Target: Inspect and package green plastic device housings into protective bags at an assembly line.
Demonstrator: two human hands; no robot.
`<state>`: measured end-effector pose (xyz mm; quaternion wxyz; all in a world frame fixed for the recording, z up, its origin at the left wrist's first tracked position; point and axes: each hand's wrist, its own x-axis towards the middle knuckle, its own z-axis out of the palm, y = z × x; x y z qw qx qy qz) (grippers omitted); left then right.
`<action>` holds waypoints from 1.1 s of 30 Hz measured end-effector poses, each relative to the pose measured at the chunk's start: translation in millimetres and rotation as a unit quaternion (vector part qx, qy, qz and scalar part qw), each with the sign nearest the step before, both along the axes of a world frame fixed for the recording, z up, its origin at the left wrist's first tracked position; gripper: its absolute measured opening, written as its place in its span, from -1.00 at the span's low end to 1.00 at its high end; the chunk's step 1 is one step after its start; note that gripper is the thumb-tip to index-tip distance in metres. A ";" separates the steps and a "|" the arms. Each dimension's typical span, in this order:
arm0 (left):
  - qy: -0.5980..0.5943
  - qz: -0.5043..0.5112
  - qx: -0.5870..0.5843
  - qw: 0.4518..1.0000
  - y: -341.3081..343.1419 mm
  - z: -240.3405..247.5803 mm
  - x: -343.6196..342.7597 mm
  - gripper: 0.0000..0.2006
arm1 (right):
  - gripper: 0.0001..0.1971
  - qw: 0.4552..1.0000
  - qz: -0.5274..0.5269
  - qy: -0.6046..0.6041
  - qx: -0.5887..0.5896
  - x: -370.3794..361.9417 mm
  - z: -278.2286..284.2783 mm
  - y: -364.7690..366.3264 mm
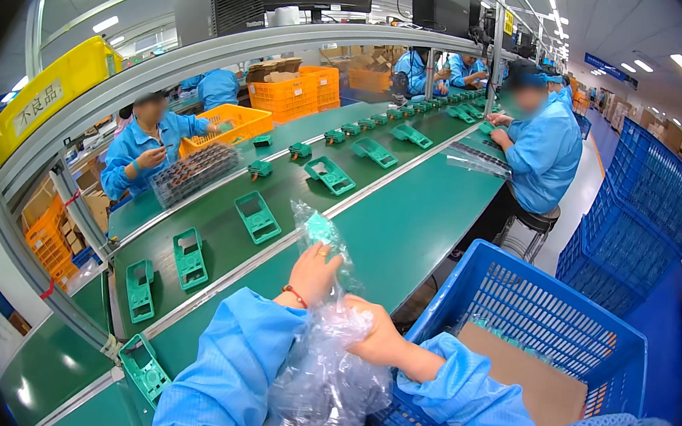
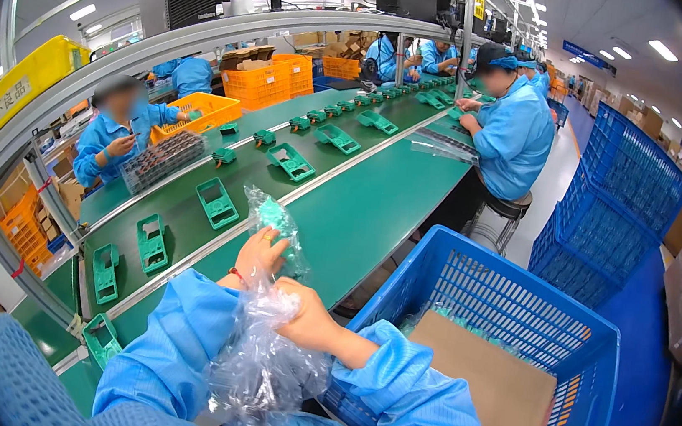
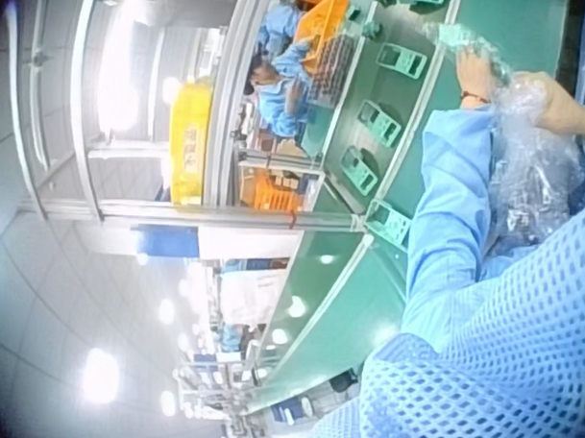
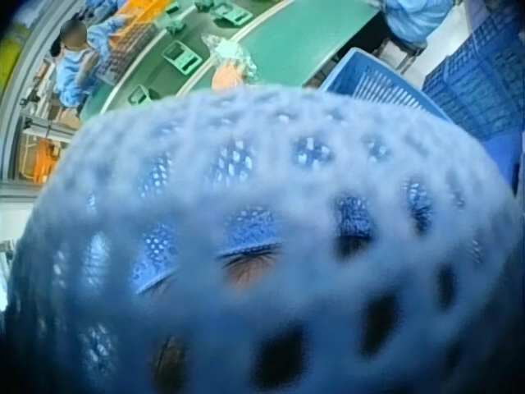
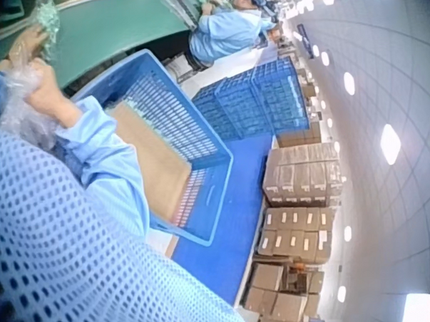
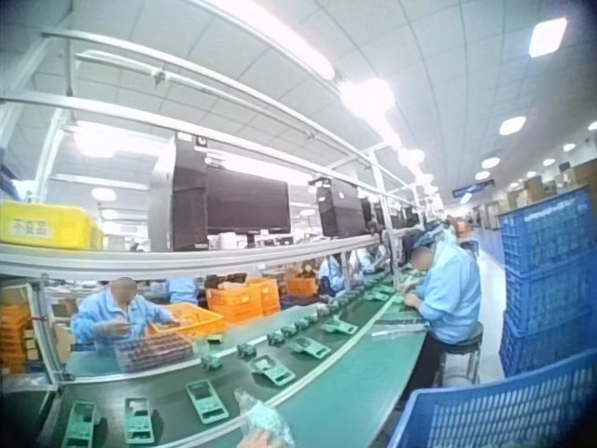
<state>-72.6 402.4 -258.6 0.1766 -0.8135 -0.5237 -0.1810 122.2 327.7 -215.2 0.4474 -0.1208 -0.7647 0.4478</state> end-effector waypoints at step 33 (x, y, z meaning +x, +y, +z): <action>-0.894 -0.025 0.033 0.446 -269.3 -0.5 -89.9 -0.73 | -0.71 0.931 -0.010 -0.214 -0.294 -104.4 -0.2 17.1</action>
